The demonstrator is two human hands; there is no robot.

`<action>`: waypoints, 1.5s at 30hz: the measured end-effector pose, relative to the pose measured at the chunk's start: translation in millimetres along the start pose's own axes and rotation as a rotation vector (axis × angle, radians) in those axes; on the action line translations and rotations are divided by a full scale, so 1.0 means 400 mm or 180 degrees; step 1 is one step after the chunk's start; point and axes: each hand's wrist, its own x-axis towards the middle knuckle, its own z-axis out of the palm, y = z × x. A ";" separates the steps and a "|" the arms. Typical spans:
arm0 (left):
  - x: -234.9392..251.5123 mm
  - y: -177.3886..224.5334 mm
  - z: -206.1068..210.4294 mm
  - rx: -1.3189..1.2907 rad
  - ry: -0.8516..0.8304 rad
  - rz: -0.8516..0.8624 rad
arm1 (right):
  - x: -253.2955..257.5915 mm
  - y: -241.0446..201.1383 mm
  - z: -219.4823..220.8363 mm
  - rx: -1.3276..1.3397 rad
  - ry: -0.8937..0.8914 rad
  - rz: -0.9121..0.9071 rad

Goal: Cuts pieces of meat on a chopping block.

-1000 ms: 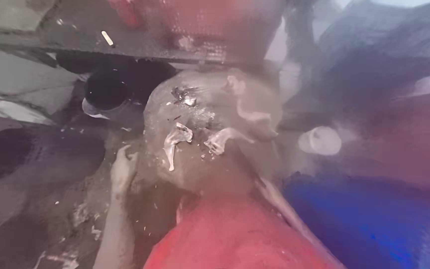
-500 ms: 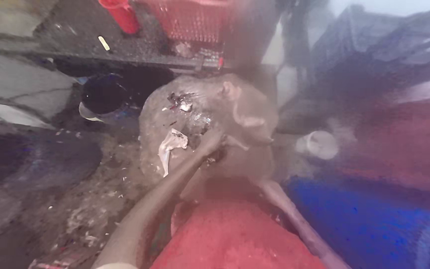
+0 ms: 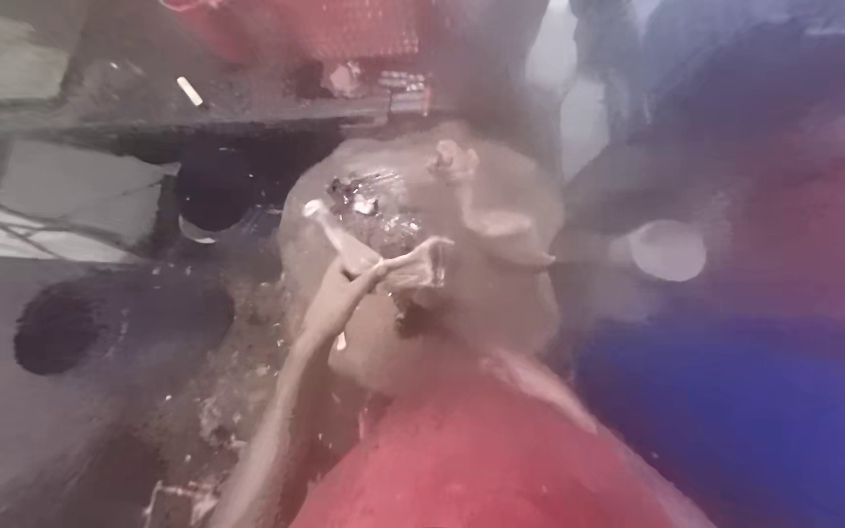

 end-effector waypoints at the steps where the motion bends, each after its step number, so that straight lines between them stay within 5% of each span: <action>1: -0.027 -0.023 -0.017 -0.0332 0.0100 -0.0116 | 0.004 0.002 0.003 0.0194 0.0091 0.0171; 6: -0.122 -0.238 0.056 -0.2029 0.0197 -0.0635 | 0.025 -0.009 0.026 0.0664 0.1237 0.0368; 9: -0.131 -0.342 0.173 -0.1981 0.0232 -0.1103 | -0.012 -0.086 -0.015 0.0673 0.1549 0.0131; 14: -0.151 -0.402 0.262 -0.1541 0.0152 -0.1333 | -0.104 -0.222 -0.056 0.1160 0.2118 -0.1975; 16: -0.157 -0.401 0.264 -0.1440 0.0199 -0.1355 | -0.135 -0.257 -0.036 0.0994 0.2419 -0.2250; 19: -0.142 -0.413 0.259 -0.1000 0.0223 -0.1251 | -0.108 -0.150 0.047 0.0107 0.2537 -0.1072; 24: -0.135 -0.419 0.222 -0.0868 0.0177 -0.1111 | 0.029 -0.033 0.080 0.0320 0.1096 0.0031; 29: -0.142 -0.448 0.209 -0.0775 -0.0108 -0.1154 | -0.029 -0.073 0.077 0.0478 0.1126 -0.0064; 35: -0.144 -0.454 0.202 -0.0583 -0.0258 -0.0935 | -0.137 -0.221 0.075 0.1012 0.2132 -0.1935; 39: -0.144 -0.453 0.214 -0.0560 -0.0209 -0.1106 | -0.074 -0.116 0.138 0.0373 0.2225 -0.1018; 42: -0.154 -0.449 0.212 -0.0639 -0.0124 -0.1113 | 0.020 -0.053 0.145 0.0266 0.1270 0.0020; 45: -0.170 -0.448 0.177 -0.0558 -0.0056 -0.1111 | 0.022 -0.064 0.132 0.0245 0.1010 0.0175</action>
